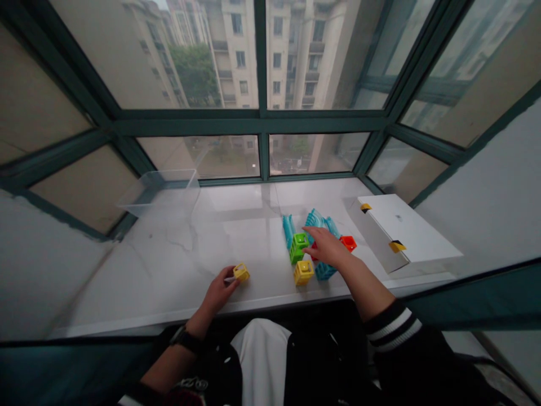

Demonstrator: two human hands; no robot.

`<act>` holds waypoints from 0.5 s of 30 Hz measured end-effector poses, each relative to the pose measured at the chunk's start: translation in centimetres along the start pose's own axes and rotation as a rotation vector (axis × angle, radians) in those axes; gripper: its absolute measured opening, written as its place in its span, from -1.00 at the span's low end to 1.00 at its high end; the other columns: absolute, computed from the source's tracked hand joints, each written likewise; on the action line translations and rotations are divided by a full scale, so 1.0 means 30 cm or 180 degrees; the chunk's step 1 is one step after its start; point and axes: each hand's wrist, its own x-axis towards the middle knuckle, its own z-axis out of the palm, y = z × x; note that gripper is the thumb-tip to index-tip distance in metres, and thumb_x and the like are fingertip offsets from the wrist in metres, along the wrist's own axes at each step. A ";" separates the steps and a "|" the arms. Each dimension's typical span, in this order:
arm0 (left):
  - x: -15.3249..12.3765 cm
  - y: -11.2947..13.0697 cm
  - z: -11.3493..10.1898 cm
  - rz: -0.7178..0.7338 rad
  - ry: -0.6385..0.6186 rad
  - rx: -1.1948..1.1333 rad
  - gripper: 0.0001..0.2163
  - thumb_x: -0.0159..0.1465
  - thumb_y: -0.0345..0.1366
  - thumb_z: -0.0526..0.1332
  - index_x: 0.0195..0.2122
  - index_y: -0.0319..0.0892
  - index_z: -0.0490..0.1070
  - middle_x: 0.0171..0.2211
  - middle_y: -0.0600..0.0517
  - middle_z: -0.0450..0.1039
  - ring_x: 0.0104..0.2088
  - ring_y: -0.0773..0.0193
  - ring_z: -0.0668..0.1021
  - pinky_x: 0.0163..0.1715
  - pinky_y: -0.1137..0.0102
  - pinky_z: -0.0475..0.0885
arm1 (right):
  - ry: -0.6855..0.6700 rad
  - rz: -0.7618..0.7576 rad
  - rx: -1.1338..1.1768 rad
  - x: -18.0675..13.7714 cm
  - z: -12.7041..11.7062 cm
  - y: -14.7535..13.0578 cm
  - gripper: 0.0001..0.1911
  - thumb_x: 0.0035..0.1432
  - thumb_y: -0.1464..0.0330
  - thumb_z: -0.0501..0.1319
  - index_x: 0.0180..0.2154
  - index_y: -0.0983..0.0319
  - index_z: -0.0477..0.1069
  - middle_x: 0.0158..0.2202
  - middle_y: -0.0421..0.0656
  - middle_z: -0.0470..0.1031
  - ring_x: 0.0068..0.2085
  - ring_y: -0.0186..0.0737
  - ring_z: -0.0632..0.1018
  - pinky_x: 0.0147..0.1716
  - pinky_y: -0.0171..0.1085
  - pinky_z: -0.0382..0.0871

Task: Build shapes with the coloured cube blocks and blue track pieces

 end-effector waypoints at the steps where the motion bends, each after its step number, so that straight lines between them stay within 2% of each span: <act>1: -0.003 0.013 -0.005 -0.0032 0.0035 -0.0040 -0.53 0.26 -0.05 0.31 0.14 -0.12 0.42 0.07 -0.13 0.57 0.01 0.03 0.62 -0.03 0.13 0.55 | 0.0151 -0.0053 0.0024 -0.006 -0.011 -0.012 -0.32 0.22 0.27 0.37 0.33 0.17 0.30 0.31 0.07 0.41 0.32 0.13 0.42 0.32 0.13 0.28; 5: -0.013 0.090 -0.023 -0.0016 0.0168 -0.0407 -0.49 0.24 0.03 0.35 0.13 -0.12 0.41 0.05 -0.12 0.58 -0.06 0.07 0.65 -0.08 0.17 0.56 | 0.0744 -0.0367 0.0314 -0.029 -0.048 -0.119 -0.46 0.33 0.26 0.26 0.30 0.14 0.33 0.28 0.04 0.43 0.31 0.12 0.40 0.35 0.19 0.24; 7: -0.017 0.137 -0.030 0.0028 0.0225 -0.0593 -0.48 0.24 0.04 0.37 0.12 -0.13 0.41 0.05 -0.12 0.58 -0.07 0.10 0.65 -0.06 0.17 0.57 | 0.0892 -0.0542 0.0532 -0.043 -0.048 -0.199 -0.52 0.37 0.27 0.21 0.28 0.10 0.36 0.24 0.01 0.46 0.29 0.11 0.43 0.33 0.20 0.27; 11: -0.031 0.233 -0.041 0.0217 0.0169 -0.0900 -0.49 0.27 -0.02 0.38 0.17 -0.10 0.39 0.13 -0.12 0.55 -0.02 0.11 0.64 0.04 0.15 0.55 | 0.0807 -0.0804 0.0992 -0.070 0.009 -0.350 -0.57 0.39 0.27 0.21 0.26 0.07 0.38 0.18 -0.01 0.51 0.23 0.07 0.50 0.28 0.17 0.38; 15: -0.056 0.320 -0.051 0.0392 -0.0254 -0.1388 -0.46 0.30 -0.09 0.37 0.27 -0.09 0.35 0.23 -0.14 0.49 0.09 0.08 0.62 0.16 0.10 0.51 | 0.0428 -0.0880 0.1454 -0.077 0.114 -0.439 -0.38 0.36 0.24 0.29 0.37 0.02 0.22 0.28 -0.01 0.41 0.28 0.05 0.47 0.28 0.16 0.41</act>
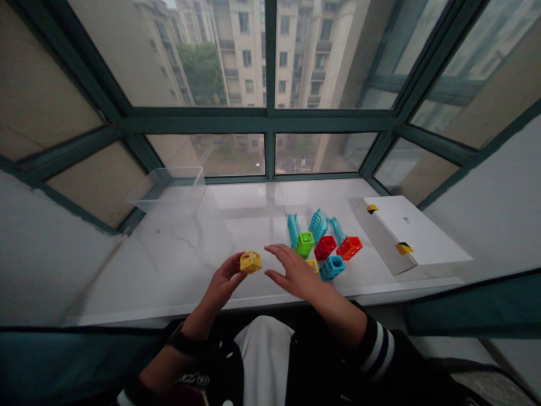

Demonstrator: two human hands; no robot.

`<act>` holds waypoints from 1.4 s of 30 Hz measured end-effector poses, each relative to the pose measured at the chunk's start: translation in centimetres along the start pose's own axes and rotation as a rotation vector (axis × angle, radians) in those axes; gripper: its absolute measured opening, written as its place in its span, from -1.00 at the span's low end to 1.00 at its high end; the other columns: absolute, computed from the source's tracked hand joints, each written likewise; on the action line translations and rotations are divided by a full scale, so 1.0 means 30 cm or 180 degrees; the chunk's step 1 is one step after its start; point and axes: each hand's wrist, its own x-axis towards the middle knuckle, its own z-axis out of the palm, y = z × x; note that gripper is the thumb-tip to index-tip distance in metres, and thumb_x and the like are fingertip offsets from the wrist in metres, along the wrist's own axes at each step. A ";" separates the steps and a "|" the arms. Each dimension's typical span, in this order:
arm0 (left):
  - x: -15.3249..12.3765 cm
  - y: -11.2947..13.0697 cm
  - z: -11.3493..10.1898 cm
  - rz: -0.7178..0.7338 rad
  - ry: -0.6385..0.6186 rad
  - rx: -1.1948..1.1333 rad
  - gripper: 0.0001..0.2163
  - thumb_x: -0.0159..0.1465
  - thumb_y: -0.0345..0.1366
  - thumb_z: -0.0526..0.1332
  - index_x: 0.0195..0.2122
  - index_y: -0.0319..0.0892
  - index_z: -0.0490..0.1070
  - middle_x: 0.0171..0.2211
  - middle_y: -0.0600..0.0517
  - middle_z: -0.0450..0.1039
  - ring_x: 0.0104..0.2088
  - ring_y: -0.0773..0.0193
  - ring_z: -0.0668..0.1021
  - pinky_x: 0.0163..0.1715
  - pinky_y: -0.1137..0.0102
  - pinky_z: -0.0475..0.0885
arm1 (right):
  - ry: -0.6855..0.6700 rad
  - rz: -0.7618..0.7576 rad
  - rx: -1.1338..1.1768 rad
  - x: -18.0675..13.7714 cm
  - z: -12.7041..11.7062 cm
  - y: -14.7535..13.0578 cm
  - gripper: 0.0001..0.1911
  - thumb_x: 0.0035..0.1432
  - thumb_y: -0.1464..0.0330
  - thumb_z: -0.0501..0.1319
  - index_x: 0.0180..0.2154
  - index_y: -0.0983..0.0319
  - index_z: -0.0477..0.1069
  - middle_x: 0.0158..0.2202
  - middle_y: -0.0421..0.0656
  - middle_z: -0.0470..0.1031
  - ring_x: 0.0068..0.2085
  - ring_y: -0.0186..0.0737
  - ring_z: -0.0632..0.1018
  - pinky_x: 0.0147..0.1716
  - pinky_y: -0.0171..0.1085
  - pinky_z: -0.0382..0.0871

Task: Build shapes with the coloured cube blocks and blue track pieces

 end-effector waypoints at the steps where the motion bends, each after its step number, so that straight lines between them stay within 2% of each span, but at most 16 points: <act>1: -0.004 0.019 0.006 0.0007 -0.0086 -0.0097 -0.44 0.31 -0.10 0.37 0.29 -0.09 0.33 0.24 -0.15 0.49 0.11 0.06 0.61 0.19 0.08 0.50 | -0.0066 0.0028 0.0136 0.000 0.029 0.001 -0.31 0.33 0.24 0.32 0.40 0.02 0.17 0.30 0.00 0.39 0.27 0.03 0.48 0.26 0.14 0.43; 3: -0.013 0.049 0.017 0.0023 -0.0178 -0.0200 -0.41 0.31 -0.10 0.37 0.33 -0.10 0.31 0.23 -0.17 0.49 0.14 0.03 0.60 0.21 0.05 0.48 | -0.0133 0.0103 0.0408 0.003 0.076 0.007 -0.27 0.32 0.24 0.34 0.42 0.02 0.13 0.29 0.00 0.39 0.21 -0.02 0.53 0.21 0.09 0.50; 8: -0.020 0.074 0.037 0.0040 -0.0215 -0.0426 -0.38 0.30 -0.07 0.38 0.34 -0.08 0.32 0.18 -0.16 0.54 0.14 0.01 0.60 0.21 0.06 0.50 | 0.0016 0.0253 0.0727 0.011 0.125 0.014 -0.49 0.35 0.27 0.30 0.28 0.04 0.32 0.11 -0.06 0.49 0.01 -0.12 0.60 0.05 -0.02 0.59; 13: -0.008 0.052 0.078 -0.0114 -0.0075 -0.0829 -0.40 0.24 -0.06 0.43 0.27 -0.07 0.35 0.21 -0.15 0.49 0.11 0.03 0.61 0.16 0.10 0.53 | 0.0369 0.0265 0.0530 0.005 0.123 0.011 -0.54 0.27 0.30 0.37 0.16 0.07 0.38 0.04 -0.08 0.52 -0.01 -0.08 0.58 0.03 -0.01 0.57; 18: -0.001 0.043 0.144 -0.0313 -0.0321 -0.1039 -0.33 0.23 0.08 0.41 0.27 -0.11 0.32 0.17 -0.21 0.51 0.09 -0.01 0.62 0.12 0.08 0.55 | 0.0575 0.0237 0.0239 0.001 0.124 0.011 -0.54 0.24 0.37 0.36 0.15 0.05 0.38 0.04 -0.07 0.50 0.04 -0.02 0.55 0.06 0.02 0.53; 21: 0.004 0.047 0.164 -0.0369 -0.0195 -0.1138 -0.36 0.24 0.08 0.40 0.25 -0.10 0.32 0.17 -0.20 0.50 0.10 0.01 0.60 0.08 0.11 0.56 | 0.0573 0.0211 0.0181 -0.001 0.124 0.009 -0.53 0.23 0.40 0.35 0.15 0.04 0.37 0.04 -0.07 0.48 0.06 -0.01 0.54 0.07 0.03 0.53; 25: 0.014 0.047 0.157 -0.0461 0.0013 -0.1303 -0.37 0.20 -0.01 0.44 0.23 -0.10 0.34 0.16 -0.18 0.51 0.10 0.03 0.59 0.00 0.20 0.57 | 0.0493 0.0144 0.0230 -0.012 0.126 0.016 -0.48 0.25 0.37 0.34 0.21 0.03 0.33 0.08 -0.05 0.49 0.09 0.01 0.55 0.10 0.07 0.53; 29: 0.017 0.038 0.141 -0.0495 0.0095 -0.1245 -0.42 0.17 -0.12 0.43 0.20 -0.11 0.38 0.13 -0.17 0.54 0.05 0.05 0.60 -0.16 0.31 0.54 | 0.0371 0.0334 0.0413 -0.023 0.130 0.033 -0.31 0.29 0.36 0.32 0.36 0.01 0.15 0.11 -0.05 0.49 0.09 -0.03 0.60 0.13 0.07 0.54; 32: 0.012 0.039 0.140 -0.0436 -0.0068 -0.1160 -0.45 0.17 -0.17 0.42 0.19 -0.12 0.41 0.09 -0.15 0.57 0.02 0.07 0.61 -0.17 0.32 0.51 | 0.0274 0.0337 0.0507 -0.021 0.126 0.044 -0.26 0.29 0.34 0.33 0.39 0.00 0.12 0.14 -0.04 0.46 0.08 -0.05 0.60 0.13 0.05 0.55; 38: 0.009 0.068 0.159 -0.0417 -0.0420 -0.1132 -0.44 0.14 -0.19 0.47 0.19 -0.11 0.47 0.12 -0.15 0.58 0.08 -0.01 0.60 -0.01 0.21 0.52 | 0.0226 0.0223 0.0436 -0.023 0.096 0.057 -0.47 0.26 0.41 0.32 0.22 0.02 0.34 0.11 -0.07 0.44 0.07 -0.05 0.57 0.10 0.04 0.56; 42: 0.025 0.079 0.175 -0.0483 -0.0499 -0.1032 -0.42 0.16 -0.15 0.47 0.21 -0.11 0.48 0.13 -0.16 0.58 0.07 -0.03 0.60 -0.05 0.20 0.53 | 0.0187 0.0217 0.0297 -0.045 0.057 0.064 -0.36 0.29 0.37 0.33 0.33 0.01 0.23 0.13 -0.06 0.45 0.04 -0.06 0.58 0.10 0.03 0.55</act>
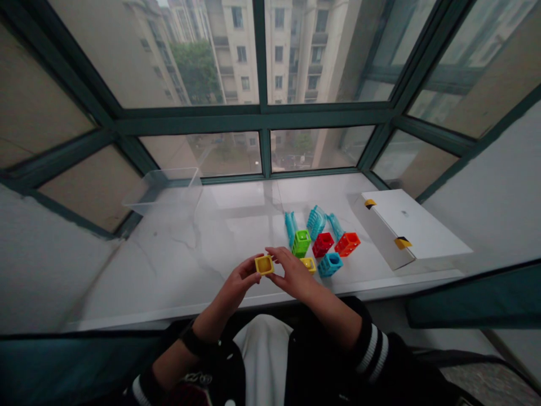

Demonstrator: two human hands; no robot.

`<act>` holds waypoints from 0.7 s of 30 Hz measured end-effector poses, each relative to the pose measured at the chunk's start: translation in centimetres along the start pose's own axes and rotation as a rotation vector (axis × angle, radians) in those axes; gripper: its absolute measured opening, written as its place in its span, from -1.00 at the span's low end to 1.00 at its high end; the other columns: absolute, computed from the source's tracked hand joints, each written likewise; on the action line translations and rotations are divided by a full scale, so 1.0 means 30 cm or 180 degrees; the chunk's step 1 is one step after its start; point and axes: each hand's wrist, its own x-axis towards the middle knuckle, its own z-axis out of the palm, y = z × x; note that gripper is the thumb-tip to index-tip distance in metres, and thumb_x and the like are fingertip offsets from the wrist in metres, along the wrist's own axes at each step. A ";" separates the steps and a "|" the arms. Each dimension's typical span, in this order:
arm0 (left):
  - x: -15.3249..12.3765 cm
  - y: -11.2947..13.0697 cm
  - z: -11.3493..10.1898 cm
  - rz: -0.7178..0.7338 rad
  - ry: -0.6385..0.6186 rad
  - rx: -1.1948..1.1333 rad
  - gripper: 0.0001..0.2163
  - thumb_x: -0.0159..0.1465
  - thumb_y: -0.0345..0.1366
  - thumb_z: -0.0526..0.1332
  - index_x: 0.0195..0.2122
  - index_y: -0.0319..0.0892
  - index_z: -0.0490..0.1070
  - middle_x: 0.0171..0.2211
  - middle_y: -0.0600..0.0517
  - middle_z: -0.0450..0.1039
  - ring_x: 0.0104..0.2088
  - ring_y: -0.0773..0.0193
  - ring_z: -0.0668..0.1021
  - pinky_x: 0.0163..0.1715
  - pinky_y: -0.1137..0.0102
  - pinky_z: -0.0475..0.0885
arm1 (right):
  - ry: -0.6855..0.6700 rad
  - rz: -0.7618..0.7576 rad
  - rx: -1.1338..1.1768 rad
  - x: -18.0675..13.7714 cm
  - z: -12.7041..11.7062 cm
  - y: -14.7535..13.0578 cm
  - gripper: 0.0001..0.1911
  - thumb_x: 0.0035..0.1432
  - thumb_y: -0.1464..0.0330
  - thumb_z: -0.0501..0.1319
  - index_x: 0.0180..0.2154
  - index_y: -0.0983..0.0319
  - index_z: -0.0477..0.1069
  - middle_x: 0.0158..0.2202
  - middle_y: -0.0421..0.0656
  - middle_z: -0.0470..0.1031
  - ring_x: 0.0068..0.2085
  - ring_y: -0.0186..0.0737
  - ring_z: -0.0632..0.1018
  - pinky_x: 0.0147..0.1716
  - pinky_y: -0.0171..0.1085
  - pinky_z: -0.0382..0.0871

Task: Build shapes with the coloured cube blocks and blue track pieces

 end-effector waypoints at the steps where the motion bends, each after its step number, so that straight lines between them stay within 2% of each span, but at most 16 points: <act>1: 0.007 0.000 0.005 -0.0018 -0.0032 0.0037 -0.41 0.16 -0.14 0.47 0.22 -0.12 0.48 0.12 -0.16 0.58 0.04 -0.02 0.60 -0.08 0.22 0.52 | -0.0051 -0.0013 -0.0062 -0.005 -0.014 0.001 -0.35 0.30 0.35 0.33 0.34 0.00 0.21 0.15 -0.05 0.45 0.07 -0.05 0.57 0.12 0.04 0.54; 5: 0.046 -0.004 0.034 -0.0063 -0.0292 0.0169 -0.35 0.19 -0.05 0.47 0.27 -0.16 0.42 0.03 -0.16 0.59 -0.09 0.11 0.59 -0.21 0.32 0.49 | -0.0234 -0.0046 -0.0376 -0.023 -0.086 0.018 -0.40 0.30 0.32 0.35 0.31 -0.01 0.29 0.19 -0.06 0.46 0.21 0.02 0.52 0.22 0.07 0.46; 9: 0.097 -0.039 0.063 0.0167 -0.0381 0.0718 -0.34 0.20 0.00 0.46 0.27 -0.11 0.38 0.04 -0.12 0.53 -0.20 0.25 0.56 -0.22 0.33 0.50 | -0.0103 0.0060 -0.0564 -0.050 -0.180 0.057 -0.45 0.28 0.29 0.36 0.26 0.04 0.35 0.17 -0.04 0.49 0.19 0.05 0.53 0.20 0.07 0.47; 13: 0.157 -0.140 0.079 0.0564 -0.0385 0.1873 -0.47 0.14 -0.05 0.51 0.09 -0.08 0.47 0.02 -0.05 0.52 -0.22 0.25 0.53 -0.20 0.29 0.52 | 0.0227 0.0290 -0.0713 -0.093 -0.280 0.105 -0.50 0.29 0.27 0.33 0.24 0.08 0.38 0.11 -0.02 0.54 0.06 0.04 0.59 0.08 0.05 0.54; 17: 0.210 -0.265 0.107 0.0568 -0.0586 0.2539 -0.43 0.15 -0.09 0.50 0.14 -0.08 0.41 0.07 -0.07 0.51 -0.19 0.18 0.56 -0.18 0.24 0.53 | 0.0378 0.0422 -0.0914 -0.149 -0.344 0.148 -0.49 0.29 0.24 0.32 0.24 0.09 0.38 0.15 -0.02 0.54 0.11 0.07 0.58 0.12 0.08 0.51; 21: 0.237 -0.343 0.146 0.0523 -0.0687 0.2872 -0.42 0.16 -0.10 0.48 0.17 -0.11 0.39 0.11 -0.12 0.51 -0.12 0.10 0.58 -0.08 0.18 0.53 | 0.0376 0.0448 -0.1121 -0.189 -0.360 0.180 -0.50 0.27 0.23 0.34 0.22 0.11 0.40 0.16 -0.01 0.55 0.16 0.09 0.56 0.19 0.10 0.45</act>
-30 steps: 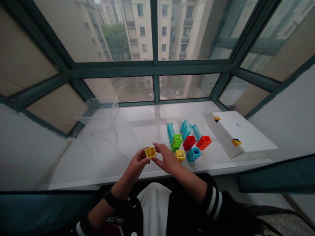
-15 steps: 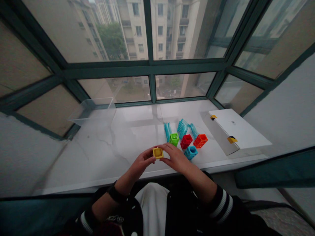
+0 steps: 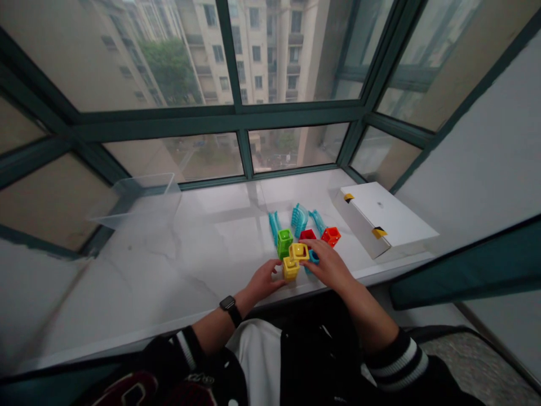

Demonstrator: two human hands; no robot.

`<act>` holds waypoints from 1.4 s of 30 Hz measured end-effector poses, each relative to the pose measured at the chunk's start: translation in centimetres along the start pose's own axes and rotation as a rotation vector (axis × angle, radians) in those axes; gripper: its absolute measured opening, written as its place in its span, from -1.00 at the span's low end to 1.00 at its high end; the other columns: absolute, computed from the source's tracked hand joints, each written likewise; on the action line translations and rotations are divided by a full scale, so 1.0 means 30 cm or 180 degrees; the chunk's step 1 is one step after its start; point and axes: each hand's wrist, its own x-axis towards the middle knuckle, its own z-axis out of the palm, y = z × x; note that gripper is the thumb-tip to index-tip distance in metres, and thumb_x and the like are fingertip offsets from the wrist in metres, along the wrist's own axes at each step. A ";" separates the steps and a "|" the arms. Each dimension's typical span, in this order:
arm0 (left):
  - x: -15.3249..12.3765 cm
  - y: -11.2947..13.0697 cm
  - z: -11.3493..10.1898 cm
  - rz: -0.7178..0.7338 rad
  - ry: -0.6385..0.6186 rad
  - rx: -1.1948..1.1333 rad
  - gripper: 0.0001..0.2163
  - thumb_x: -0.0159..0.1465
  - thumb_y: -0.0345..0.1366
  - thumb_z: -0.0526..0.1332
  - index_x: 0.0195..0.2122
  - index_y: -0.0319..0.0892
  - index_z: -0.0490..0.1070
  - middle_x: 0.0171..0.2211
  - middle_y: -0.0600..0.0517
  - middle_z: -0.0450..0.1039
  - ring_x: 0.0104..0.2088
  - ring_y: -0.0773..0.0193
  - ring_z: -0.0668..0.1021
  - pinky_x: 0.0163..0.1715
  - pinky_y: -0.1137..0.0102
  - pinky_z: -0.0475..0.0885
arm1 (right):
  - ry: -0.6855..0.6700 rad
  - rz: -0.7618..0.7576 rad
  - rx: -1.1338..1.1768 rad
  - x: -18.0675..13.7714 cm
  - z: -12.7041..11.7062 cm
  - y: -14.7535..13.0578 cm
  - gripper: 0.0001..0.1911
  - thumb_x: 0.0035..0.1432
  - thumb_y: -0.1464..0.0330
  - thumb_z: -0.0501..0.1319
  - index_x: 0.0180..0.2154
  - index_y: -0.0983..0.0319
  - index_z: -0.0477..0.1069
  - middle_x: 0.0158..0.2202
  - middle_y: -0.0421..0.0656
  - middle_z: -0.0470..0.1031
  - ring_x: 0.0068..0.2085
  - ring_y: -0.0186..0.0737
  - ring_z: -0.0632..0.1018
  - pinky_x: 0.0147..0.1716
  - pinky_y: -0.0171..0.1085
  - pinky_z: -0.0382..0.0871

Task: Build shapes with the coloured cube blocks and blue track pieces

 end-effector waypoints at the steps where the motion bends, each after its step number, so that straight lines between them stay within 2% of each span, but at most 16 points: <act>1: 0.004 -0.001 0.014 -0.0001 -0.0019 0.0046 -0.43 0.17 -0.11 0.47 0.17 -0.12 0.39 0.10 -0.13 0.52 -0.08 0.07 0.58 -0.05 0.17 0.52 | -0.0014 -0.0001 -0.0025 -0.004 0.002 0.006 -0.50 0.26 0.23 0.34 0.21 0.11 0.41 0.15 -0.01 0.56 0.15 0.09 0.56 0.19 0.11 0.44; 6: 0.007 -0.007 0.051 0.0050 0.0067 0.0205 -0.52 0.24 -0.12 0.41 0.15 -0.11 0.42 0.07 -0.12 0.56 0.05 -0.01 0.57 0.09 0.13 0.47 | -0.0128 0.0025 -0.0003 -0.004 0.016 0.018 -0.49 0.24 0.26 0.36 0.21 0.09 0.41 0.14 -0.03 0.57 0.14 0.09 0.57 0.19 0.10 0.45; 15: 0.010 -0.039 0.071 -0.0049 0.0062 0.0290 -0.58 0.30 -0.13 0.37 0.15 -0.08 0.45 0.04 -0.07 0.59 -0.08 0.10 0.61 -0.04 0.25 0.50 | -0.0412 0.0010 0.0012 0.012 0.051 0.020 -0.46 0.21 0.33 0.39 0.21 0.11 0.42 0.16 -0.04 0.57 0.16 0.07 0.56 0.20 0.10 0.43; 23: 0.010 -0.037 0.067 -0.0014 0.0076 0.0296 -0.57 0.29 -0.15 0.38 0.17 -0.06 0.44 0.06 -0.07 0.58 -0.01 0.08 0.60 0.01 0.24 0.48 | -0.0495 0.0012 0.0037 0.011 0.075 0.036 -0.45 0.18 0.35 0.41 0.20 0.11 0.43 0.13 -0.05 0.58 0.15 0.07 0.56 0.19 0.11 0.42; 33: 0.009 -0.026 0.063 -0.0027 0.0033 0.0300 -0.59 0.31 -0.13 0.36 0.16 -0.06 0.44 0.06 -0.06 0.58 -0.03 0.08 0.60 0.00 0.23 0.49 | -0.0626 -0.0119 0.0023 0.015 0.073 0.035 -0.41 0.19 0.32 0.41 0.24 0.09 0.40 0.15 -0.03 0.57 0.17 0.07 0.55 0.19 0.10 0.40; 42: 0.009 -0.026 0.068 -0.0060 0.0021 0.0290 -0.60 0.30 -0.14 0.36 0.14 -0.06 0.45 0.06 -0.07 0.57 -0.05 0.09 0.59 -0.01 0.23 0.48 | -0.0710 -0.0062 -0.0315 0.012 0.099 0.038 -0.36 0.13 0.35 0.44 0.23 0.16 0.37 0.19 0.01 0.54 0.18 0.13 0.53 0.21 0.16 0.34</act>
